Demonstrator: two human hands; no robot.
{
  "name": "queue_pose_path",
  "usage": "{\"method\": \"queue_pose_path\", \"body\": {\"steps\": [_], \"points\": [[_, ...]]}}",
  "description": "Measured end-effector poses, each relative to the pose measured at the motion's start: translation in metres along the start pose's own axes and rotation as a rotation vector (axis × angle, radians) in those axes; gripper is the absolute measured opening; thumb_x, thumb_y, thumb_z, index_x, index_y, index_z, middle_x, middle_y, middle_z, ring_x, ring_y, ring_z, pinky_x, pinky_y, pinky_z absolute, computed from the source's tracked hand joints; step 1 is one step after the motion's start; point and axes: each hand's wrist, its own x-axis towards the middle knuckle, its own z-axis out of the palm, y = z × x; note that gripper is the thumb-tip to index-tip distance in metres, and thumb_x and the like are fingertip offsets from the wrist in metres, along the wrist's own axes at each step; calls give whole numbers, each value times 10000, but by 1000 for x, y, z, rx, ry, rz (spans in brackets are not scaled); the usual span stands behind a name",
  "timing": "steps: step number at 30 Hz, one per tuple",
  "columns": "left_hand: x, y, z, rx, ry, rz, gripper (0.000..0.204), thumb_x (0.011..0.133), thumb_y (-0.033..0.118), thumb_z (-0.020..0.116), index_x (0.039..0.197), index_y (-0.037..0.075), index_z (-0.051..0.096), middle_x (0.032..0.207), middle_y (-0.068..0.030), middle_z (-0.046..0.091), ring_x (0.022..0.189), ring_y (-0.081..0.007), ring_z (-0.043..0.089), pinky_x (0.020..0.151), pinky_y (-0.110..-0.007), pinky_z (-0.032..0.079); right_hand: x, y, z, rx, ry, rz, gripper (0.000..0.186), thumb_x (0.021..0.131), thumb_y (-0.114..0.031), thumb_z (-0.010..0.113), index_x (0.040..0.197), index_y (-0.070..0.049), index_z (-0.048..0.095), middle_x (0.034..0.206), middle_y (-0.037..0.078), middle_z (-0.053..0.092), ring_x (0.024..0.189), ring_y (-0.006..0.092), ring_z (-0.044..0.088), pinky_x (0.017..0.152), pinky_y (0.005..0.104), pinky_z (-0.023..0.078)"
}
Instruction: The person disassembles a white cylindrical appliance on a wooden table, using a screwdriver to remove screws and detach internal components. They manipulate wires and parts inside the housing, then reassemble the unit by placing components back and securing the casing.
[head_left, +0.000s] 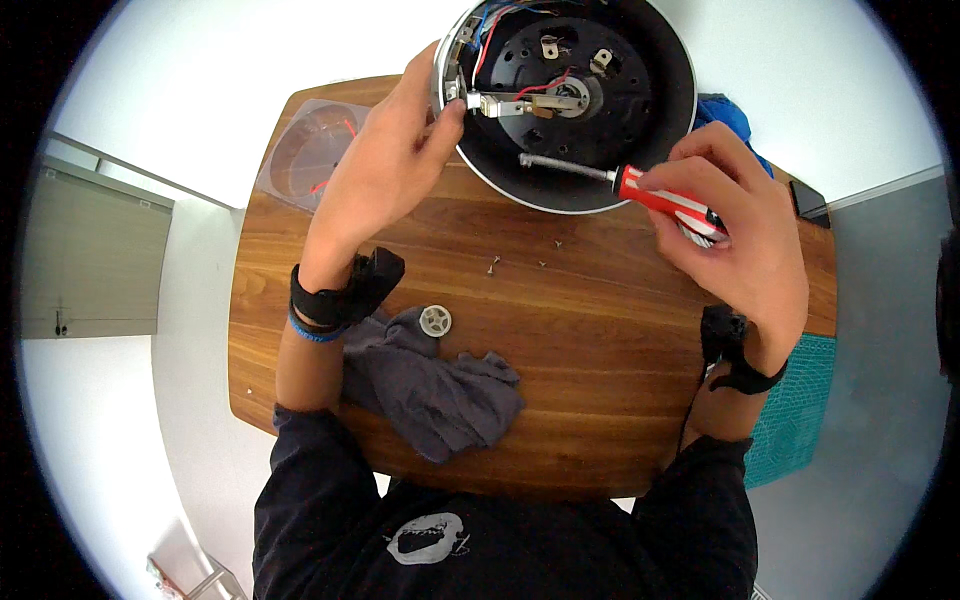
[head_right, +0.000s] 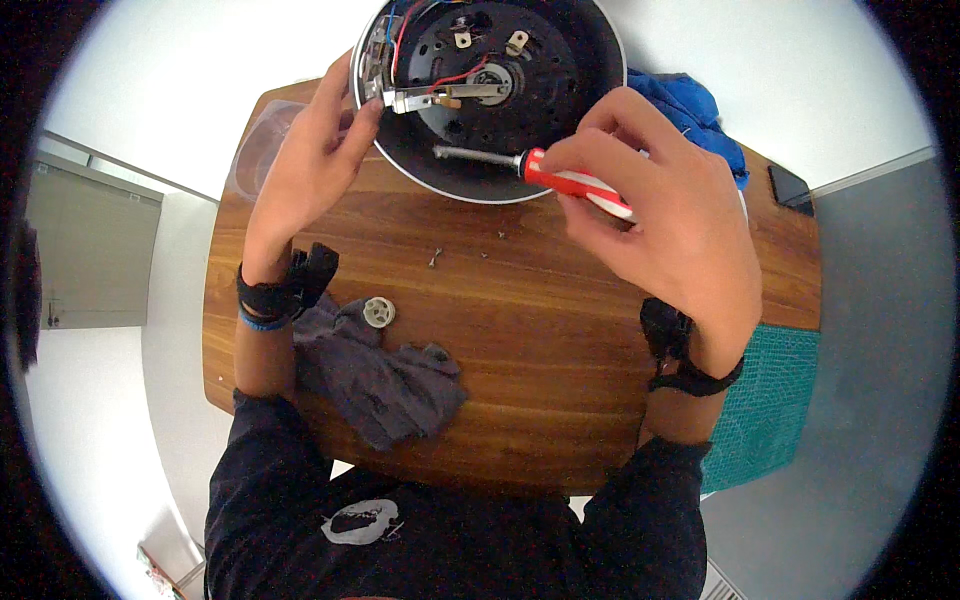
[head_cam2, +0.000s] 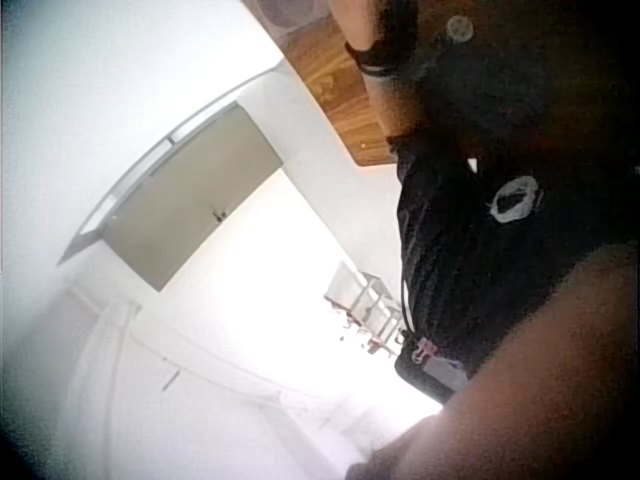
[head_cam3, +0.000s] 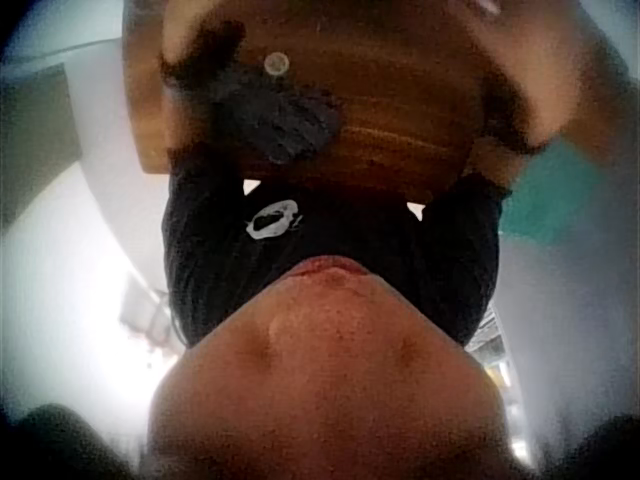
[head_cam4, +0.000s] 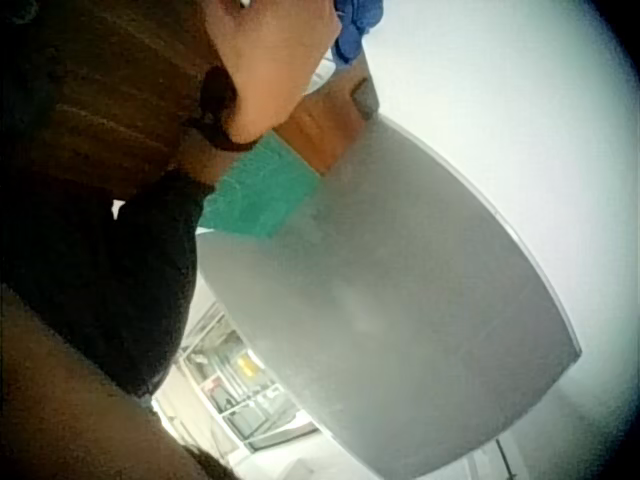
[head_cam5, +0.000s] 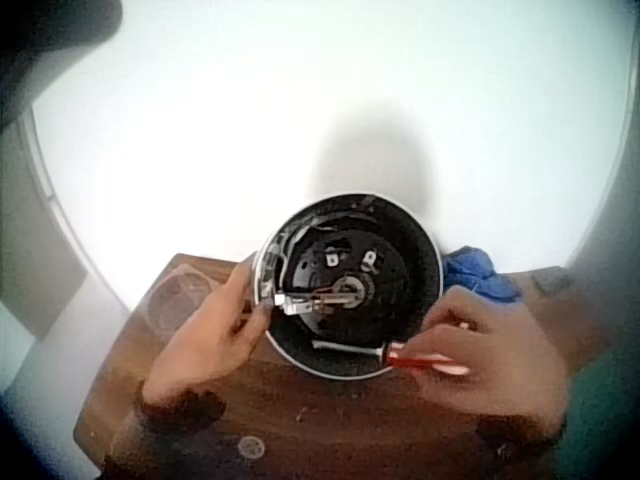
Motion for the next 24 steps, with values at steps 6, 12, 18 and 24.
{"method": "queue_pose_path", "body": {"steps": [6, 12, 18, 24], "points": [[0, -12, 0, 21, 3, 15, 579, 1171, 171, 615, 1709, 117, 407, 1054, -108, 755, 829, -129, 684, 765, -320, 567, -2, -7, 2, 291, -357, -1, 315, 805, 2, 834, 1104, -89, 796, 1052, 89, 656, 881, 315, 721, 774, 393, 576], [7, 0, -6, -54, -77, 33, 615, 1138, 115, 586, 1692, -2, 346, 1329, -317, 685, 1204, -404, 681, 1025, -467, 546, 0, -2, 41, 302, -505, -72, 274, 877, -36, 853, 1133, -70, 761, 1092, 102, 670, 941, 347, 743, 784, 416, 589], [9, 4, -5, -60, -37, 170, 684, 1089, 2, 579, 1712, -47, 301, 1571, -349, 568, 1502, -447, 560, 1248, -464, 435, 1, 2, 50, 308, -599, -24, 235, 931, -62, 826, 1153, -66, 750, 1144, 112, 686, 1032, 355, 748, 848, 428, 604], [12, 5, -6, -136, -14, 270, 687, 1083, -6, 563, 1716, -48, 298, 1579, -356, 558, 1525, -458, 537, 1261, -468, 421, -16, 6, 50, 309, -646, 29, 341, 927, -58, 837, 1256, -100, 755, 1189, 116, 689, 1054, 354, 746, 885, 419, 605]]}}
